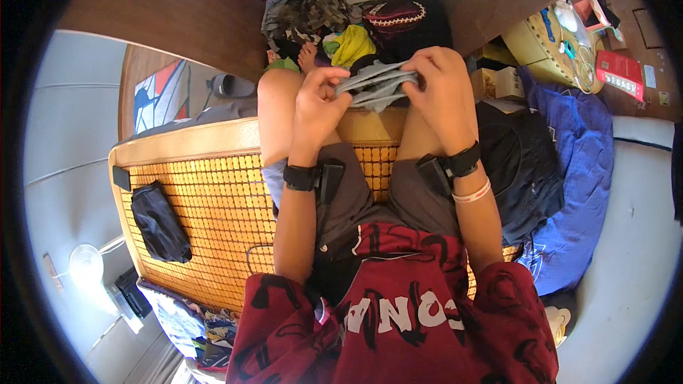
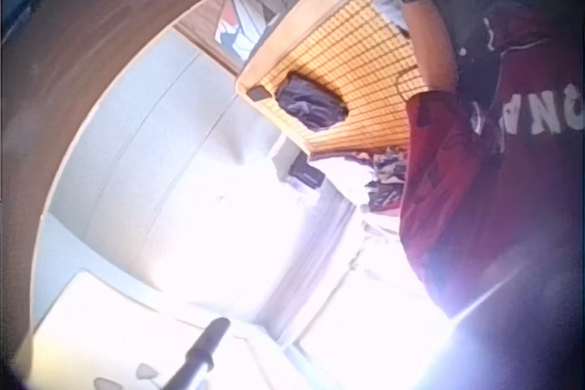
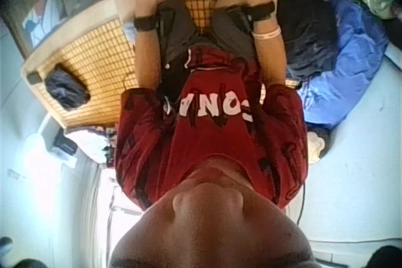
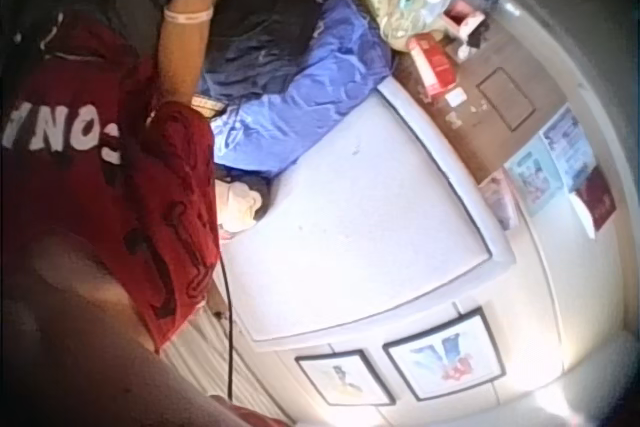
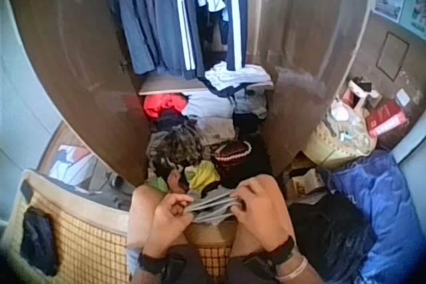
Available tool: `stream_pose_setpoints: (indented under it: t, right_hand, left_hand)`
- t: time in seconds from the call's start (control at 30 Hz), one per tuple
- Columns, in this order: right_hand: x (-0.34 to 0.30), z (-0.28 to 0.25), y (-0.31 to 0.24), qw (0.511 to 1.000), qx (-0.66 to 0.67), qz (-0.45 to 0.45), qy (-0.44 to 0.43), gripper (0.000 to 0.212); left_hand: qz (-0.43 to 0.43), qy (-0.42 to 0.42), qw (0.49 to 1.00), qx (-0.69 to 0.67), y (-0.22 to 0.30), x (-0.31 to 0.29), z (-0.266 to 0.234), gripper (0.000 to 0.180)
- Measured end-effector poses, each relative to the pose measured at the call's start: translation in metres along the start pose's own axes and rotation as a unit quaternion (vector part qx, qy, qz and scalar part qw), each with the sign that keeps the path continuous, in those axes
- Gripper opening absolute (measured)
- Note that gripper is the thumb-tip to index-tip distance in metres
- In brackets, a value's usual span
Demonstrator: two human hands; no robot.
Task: Folding several items of clothing, including a red shirt and grey shorts, and stacking them on a bed.
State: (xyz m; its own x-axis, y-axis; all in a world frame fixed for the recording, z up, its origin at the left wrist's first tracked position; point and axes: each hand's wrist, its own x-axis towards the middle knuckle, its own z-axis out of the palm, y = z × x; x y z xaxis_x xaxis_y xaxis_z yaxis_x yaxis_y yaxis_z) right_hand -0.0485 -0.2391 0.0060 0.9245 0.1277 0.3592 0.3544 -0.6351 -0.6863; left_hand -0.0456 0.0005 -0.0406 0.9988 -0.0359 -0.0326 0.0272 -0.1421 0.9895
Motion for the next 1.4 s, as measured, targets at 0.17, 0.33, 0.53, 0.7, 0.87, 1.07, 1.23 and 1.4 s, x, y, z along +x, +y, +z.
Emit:
stream_pose_setpoints:
  t: [0.17,0.33,0.53,0.7,0.87,1.07,1.23,1.4]
  right_hand:
    - [0.027,-0.04,-0.002,0.996,-0.09,-0.015,0.004,0.024]
    - [0.089,-0.075,-0.04,0.992,-0.115,-0.051,0.026,0.025]
    - [0.18,-0.179,-0.136,0.951,-0.155,-0.203,0.175,0.023]
    - [0.145,-0.257,-0.257,0.737,-0.252,-0.431,0.455,0.03]
    - [0.11,-0.233,-0.207,0.858,-0.214,-0.399,0.242,0.031]
    - [0.113,-0.183,-0.148,0.967,-0.088,-0.222,0.093,0.032]
    - [0.154,-0.166,-0.125,0.975,-0.01,-0.193,0.112,0.026]
    - [0.176,-0.171,-0.131,0.983,0.15,-0.066,0.079,0.017]
  left_hand:
    - [0.089,-0.062,0.987,0.121,0.044,0.026,-0.015,0.028]
    - [0.135,-0.13,0.965,0.184,0.15,0.067,-0.049,0.025]
    - [0.394,-0.037,0.882,0.255,0.317,0.103,-0.072,0.031]
    - [0.696,0.151,0.661,0.238,0.422,0.019,-0.065,0.041]
    - [0.617,0.092,0.72,0.305,0.349,-0.006,-0.065,0.028]
    - [0.39,0.003,0.892,0.227,0.284,0.036,-0.052,0.023]
    - [0.346,0.022,0.915,0.204,0.297,0.07,-0.046,0.019]
    - [0.274,-0.03,0.942,0.193,0.311,0.085,-0.049,0.022]
